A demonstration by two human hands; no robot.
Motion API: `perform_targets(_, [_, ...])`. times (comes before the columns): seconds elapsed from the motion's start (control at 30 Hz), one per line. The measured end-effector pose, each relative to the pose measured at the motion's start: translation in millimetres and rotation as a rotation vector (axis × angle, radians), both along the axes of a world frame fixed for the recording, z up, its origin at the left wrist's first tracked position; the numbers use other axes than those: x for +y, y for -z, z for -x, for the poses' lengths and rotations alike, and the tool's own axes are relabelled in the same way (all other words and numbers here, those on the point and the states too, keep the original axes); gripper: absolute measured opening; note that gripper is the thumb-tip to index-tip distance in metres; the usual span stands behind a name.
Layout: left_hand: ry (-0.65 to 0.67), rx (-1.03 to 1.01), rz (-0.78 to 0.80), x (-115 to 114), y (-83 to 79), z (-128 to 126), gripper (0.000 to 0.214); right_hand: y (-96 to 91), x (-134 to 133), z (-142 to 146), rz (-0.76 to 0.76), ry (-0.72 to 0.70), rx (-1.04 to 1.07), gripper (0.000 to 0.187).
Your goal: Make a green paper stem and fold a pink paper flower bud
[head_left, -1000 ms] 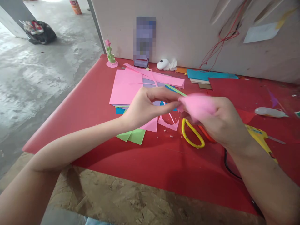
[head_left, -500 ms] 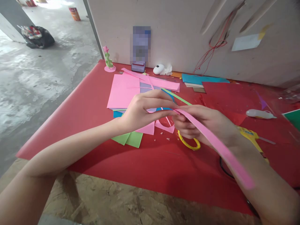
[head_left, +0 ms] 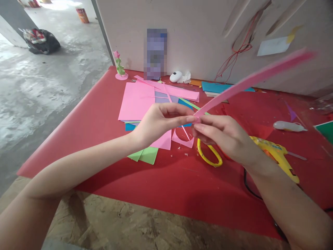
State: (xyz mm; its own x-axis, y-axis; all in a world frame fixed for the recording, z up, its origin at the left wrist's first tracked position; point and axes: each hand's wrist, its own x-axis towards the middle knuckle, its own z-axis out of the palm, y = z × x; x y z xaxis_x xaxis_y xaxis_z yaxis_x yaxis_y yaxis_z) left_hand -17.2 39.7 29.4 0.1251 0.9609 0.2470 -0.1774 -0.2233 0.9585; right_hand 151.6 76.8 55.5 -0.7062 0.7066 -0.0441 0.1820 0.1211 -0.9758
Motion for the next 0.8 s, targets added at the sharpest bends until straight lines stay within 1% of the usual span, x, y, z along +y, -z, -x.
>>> perform_targets(0.07, [0.046,-0.074,0.074,-1.9,-0.2,-1.2,0.009,-1.4,-4.6,-0.3,-0.235,0.043,-0.034,0.029])
perform_targets(0.13, [0.079,-0.154,0.139,-3.6,-1.7,-3.1,0.009,-1.9,-7.4,-1.0,-0.480,0.042,-0.074,0.032])
perform_targets(0.17, [0.090,-0.192,0.167,-4.3,-2.7,-4.1,0.008,-1.7,-8.0,-1.5,-0.568,0.032,-0.085,0.033])
perform_targets(0.2, [0.100,-0.225,0.192,-4.8,-3.7,-5.1,0.008,-1.4,-8.2,-2.0,-0.615,0.020,-0.087,0.034])
perform_targets(0.27, [0.112,-0.274,0.222,-5.4,-5.4,-6.7,0.006,-0.6,-8.0,-2.9,-0.662,0.011,-0.082,0.036])
perform_targets(0.37, [0.124,-0.302,0.241,-5.6,-5.5,-7.4,0.006,-0.7,-7.3,-3.4,-0.661,0.011,-0.065,0.037])
perform_targets(0.47, [0.120,-0.312,0.256,-5.7,-4.0,-7.2,0.005,-1.3,-5.9,-3.5,-0.607,-0.015,-0.029,0.033])
perform_targets(0.57, [0.130,-0.313,0.267,-5.8,-3.1,-7.3,0.005,0.8,-3.9,-4.4,-0.474,-0.051,0.037,0.032])
perform_targets(0.67, [0.189,-0.295,0.255,-5.2,-3.8,-7.3,0.004,4.8,-2.4,-6.4,-0.307,-0.061,0.102,0.034])
perform_targets(0.73, [0.234,-0.270,0.234,-4.3,-4.5,-7.1,0.006,6.5,-2.3,-7.8,-0.248,-0.061,0.125,0.035])
perform_targets(0.8, [0.262,-0.242,0.218,-3.4,-4.5,-6.6,0.008,6.8,-2.5,-8.7,-0.219,-0.064,0.134,0.035])
